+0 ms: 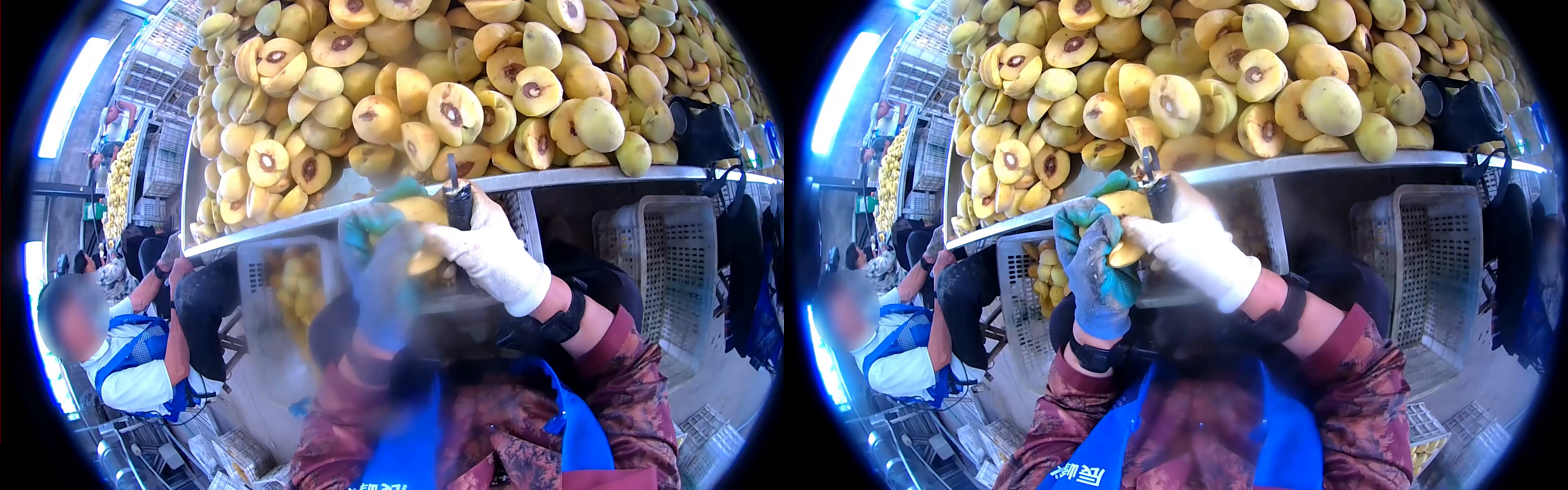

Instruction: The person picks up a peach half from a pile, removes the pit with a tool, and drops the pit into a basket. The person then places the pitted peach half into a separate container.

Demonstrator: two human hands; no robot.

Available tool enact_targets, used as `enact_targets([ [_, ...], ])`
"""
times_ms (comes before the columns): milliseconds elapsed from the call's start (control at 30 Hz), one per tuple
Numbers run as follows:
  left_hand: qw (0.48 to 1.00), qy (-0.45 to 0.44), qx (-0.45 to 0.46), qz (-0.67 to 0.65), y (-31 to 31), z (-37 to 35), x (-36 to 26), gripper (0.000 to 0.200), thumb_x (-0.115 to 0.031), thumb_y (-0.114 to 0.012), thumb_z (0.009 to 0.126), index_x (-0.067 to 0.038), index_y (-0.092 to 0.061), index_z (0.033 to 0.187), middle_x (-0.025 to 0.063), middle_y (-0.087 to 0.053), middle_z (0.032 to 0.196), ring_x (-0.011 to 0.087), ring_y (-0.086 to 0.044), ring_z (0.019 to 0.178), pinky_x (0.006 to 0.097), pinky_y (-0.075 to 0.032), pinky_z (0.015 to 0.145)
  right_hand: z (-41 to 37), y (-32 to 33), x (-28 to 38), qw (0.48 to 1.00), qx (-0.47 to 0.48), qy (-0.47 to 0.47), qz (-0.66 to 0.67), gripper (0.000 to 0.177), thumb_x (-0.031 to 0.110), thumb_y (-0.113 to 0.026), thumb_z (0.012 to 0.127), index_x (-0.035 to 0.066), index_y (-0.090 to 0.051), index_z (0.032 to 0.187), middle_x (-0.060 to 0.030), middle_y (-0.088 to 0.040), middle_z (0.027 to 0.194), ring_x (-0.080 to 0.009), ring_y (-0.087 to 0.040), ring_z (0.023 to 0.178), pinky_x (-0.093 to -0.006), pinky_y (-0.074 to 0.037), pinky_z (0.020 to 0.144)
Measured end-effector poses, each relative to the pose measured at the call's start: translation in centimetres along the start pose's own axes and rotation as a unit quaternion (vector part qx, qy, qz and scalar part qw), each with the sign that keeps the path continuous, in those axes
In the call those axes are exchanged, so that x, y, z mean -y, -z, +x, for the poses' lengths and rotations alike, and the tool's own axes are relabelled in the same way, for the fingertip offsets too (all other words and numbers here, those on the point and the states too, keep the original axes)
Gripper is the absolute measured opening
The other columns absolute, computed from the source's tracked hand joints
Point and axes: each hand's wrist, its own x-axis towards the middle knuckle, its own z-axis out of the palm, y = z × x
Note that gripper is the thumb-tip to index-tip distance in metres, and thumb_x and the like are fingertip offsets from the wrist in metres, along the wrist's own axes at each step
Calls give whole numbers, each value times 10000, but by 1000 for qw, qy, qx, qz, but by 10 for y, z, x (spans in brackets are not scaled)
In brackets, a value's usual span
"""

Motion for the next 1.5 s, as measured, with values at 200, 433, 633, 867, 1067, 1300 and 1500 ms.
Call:
enact_targets([
  [200,982,12,71,-173,-10,19,-19,652,-504,-403,989,10,-415,1390,188,-523,1324,293,-527,1198,421,-406,1054,9,-2,9,996,-20,47,70,327,200,-711,853,54,-557,1102,-18,-639,910,-67,-591,720,-192,-444,506],
  [433,989,-79,44,119,-6,5,-2,728,-500,-511,950,5,-343,1446,151,-397,1463,245,-443,1285,386,-351,1091,5,-12,3,987,31,0,156,369,363,-641,925,70,-541,1126,-5,-609,768,-70,-560,609,-207,-433,485],
  [633,998,2,28,-65,1,32,-8,650,-541,-380,988,-1,-461,1342,162,-578,1257,305,-590,1107,430,-473,980,-11,-14,12,982,8,-63,-176,397,230,-676,857,38,-534,1174,-76,-649,847,-156,-628,652,-296,-520,595],
  [867,995,94,37,-18,12,28,-6,561,-499,-348,1016,-25,-590,1193,90,-646,1107,203,-621,989,339,-488,910,-1,-2,10,858,-74,370,-349,481,26,-701,730,47,-535,1182,-190,-638,1063,-382,-642,936,-389,-529,801],
  [1067,979,-33,62,193,5,17,-6,511,-448,-371,1022,-23,-579,1213,84,-622,1173,207,-594,1072,339,-466,948,5,0,11,821,-55,410,-395,465,-15,-681,714,67,-535,1148,-152,-634,1029,-374,-642,896,-395,-533,763],
  [1300,966,-103,145,190,10,18,-4,480,-288,-465,1016,51,-447,1355,121,-529,1323,192,-508,1197,334,-387,1037,1,-3,7,836,-17,379,-396,421,-21,-645,719,61,-512,1110,-166,-625,920,-385,-637,833,-416,-523,712],
  [1500,987,-49,106,115,4,31,-10,434,-297,-434,1029,49,-490,1285,126,-573,1220,204,-573,1060,334,-457,959,4,-10,0,853,-74,371,-359,407,88,-667,804,41,-470,1157,-206,-622,859,-436,-621,805,-469,-504,698],
])
